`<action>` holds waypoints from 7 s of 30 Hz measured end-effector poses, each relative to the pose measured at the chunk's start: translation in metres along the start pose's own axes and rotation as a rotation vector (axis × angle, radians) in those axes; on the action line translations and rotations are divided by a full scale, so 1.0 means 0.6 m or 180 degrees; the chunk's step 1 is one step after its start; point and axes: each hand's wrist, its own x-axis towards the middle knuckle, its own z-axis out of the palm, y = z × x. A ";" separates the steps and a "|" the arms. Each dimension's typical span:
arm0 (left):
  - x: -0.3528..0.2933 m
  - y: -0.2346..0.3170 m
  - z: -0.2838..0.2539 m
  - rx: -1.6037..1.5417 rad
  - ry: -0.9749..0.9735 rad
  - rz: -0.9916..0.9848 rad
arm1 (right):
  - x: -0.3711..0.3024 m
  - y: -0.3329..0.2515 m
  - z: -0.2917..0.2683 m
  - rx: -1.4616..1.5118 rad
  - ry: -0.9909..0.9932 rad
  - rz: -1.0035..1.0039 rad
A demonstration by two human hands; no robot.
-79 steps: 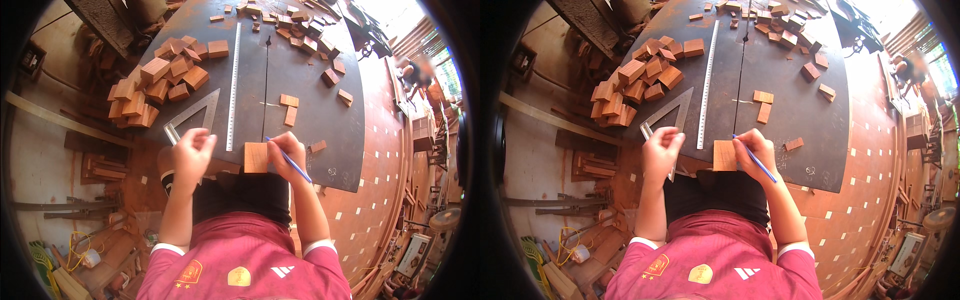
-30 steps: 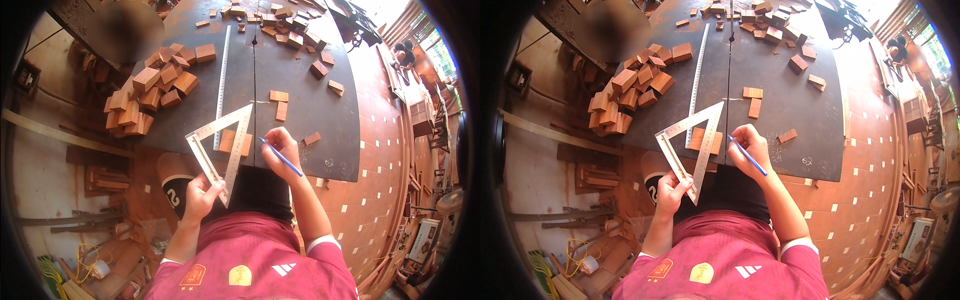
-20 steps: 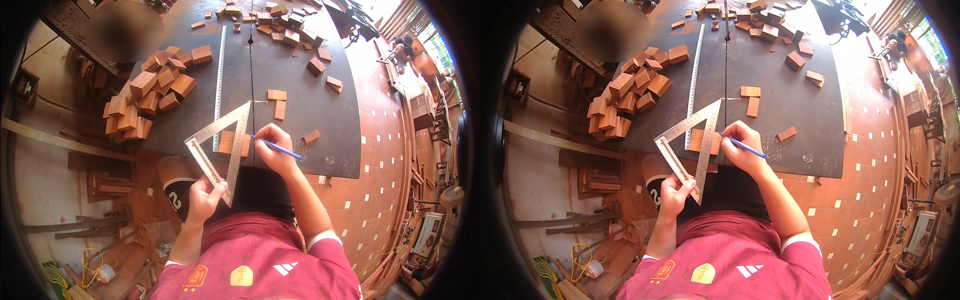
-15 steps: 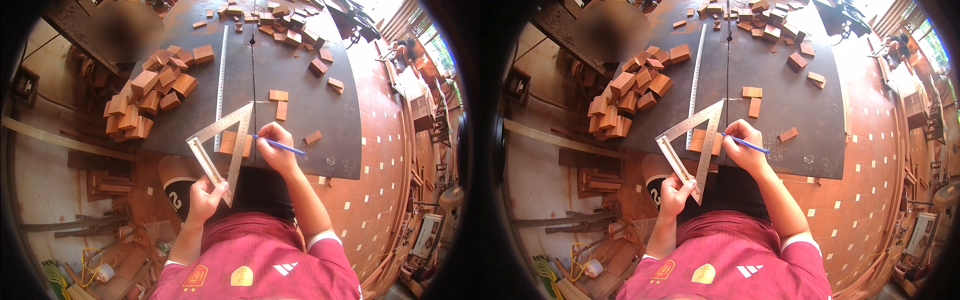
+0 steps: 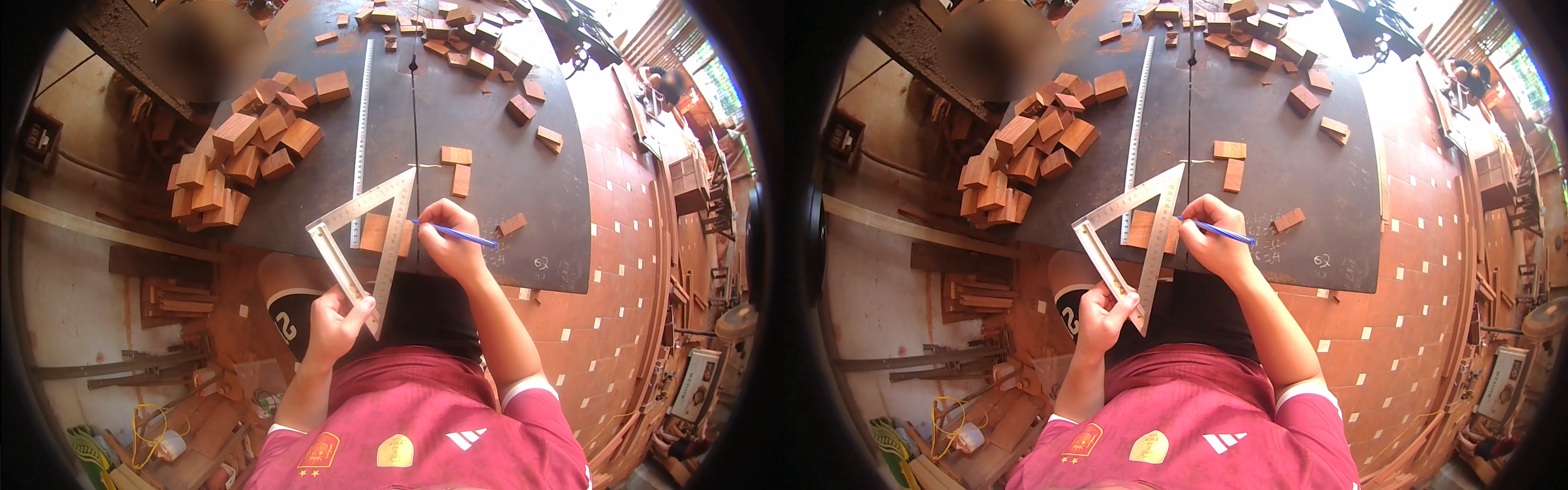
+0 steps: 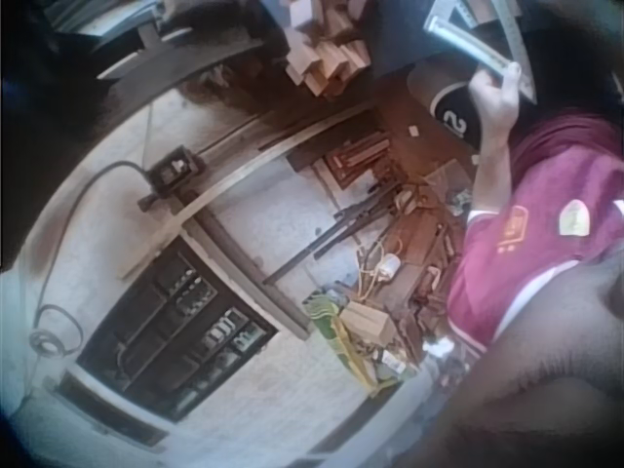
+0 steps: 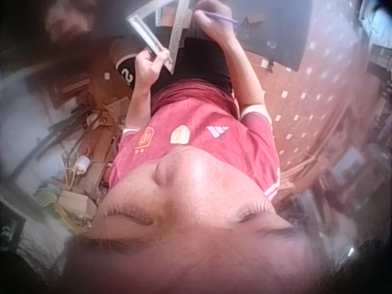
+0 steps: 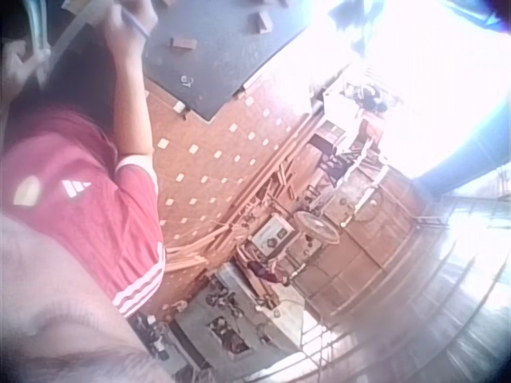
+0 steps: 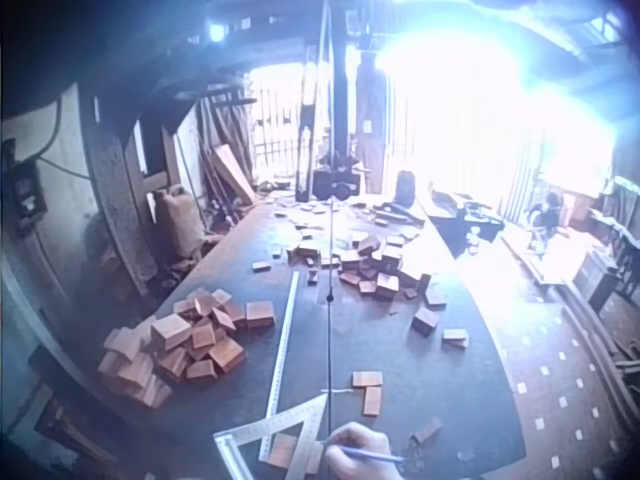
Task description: The person measures and marks small wooden blocks on a workbench using a metal ruler, set square, and a blue pen. They repeatedly pick up blocks, align the tools, draw lines, and place the blocks aside.
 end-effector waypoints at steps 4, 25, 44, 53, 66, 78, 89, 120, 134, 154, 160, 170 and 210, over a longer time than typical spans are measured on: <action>0.001 -0.001 0.000 0.0058 -0.0012 0.0005 | 0.001 0.002 0.001 0.0023 -0.0011 0.0024; 0.001 0.000 0.001 -0.0008 -0.0038 -0.0003 | -0.010 0.038 0.012 0.0347 0.0198 -0.0266; 0.003 0.007 0.002 -0.0091 -0.0109 -0.0093 | -0.012 0.028 0.014 0.0180 0.0200 -0.0418; 0.005 0.013 0.000 0.0141 -0.0119 -0.0093 | -0.011 0.026 0.016 0.0098 0.0203 -0.0413; 0.005 0.024 0.001 0.0375 -0.0171 -0.0076 | -0.012 0.025 0.020 -0.0162 0.0318 -0.0533; 0.003 0.018 0.003 0.0361 -0.0122 -0.0137 | -0.012 0.026 0.021 -0.0202 0.0305 -0.0464; 0.003 0.021 0.003 0.0452 -0.0090 -0.0139 | -0.022 -0.007 0.018 -0.0384 0.0058 -0.0388; 0.065 0.042 -0.169 0.0405 -0.0063 -0.0302 | -0.083 0.002 -0.075 -0.0348 0.1121 -0.0659; 0.095 0.115 -0.001 0.3419 0.0552 0.1830 | -0.082 0.044 -0.121 -0.1516 0.1410 -0.2184; 0.161 0.100 -0.008 -0.2877 -0.0871 -0.0126 | -0.083 0.044 -0.118 -0.1422 0.1273 -0.2236; 0.168 0.092 -0.016 -0.3837 -0.1258 -0.0078 | -0.088 0.045 -0.119 -0.1402 0.1204 -0.2143; 0.141 0.062 0.043 -0.1283 -0.0875 0.0655 | -0.082 0.036 -0.116 -0.1551 0.1260 -0.2243; 0.181 0.092 0.012 0.3467 0.0533 0.0078 | -0.088 0.042 -0.114 -0.1461 0.1260 -0.2228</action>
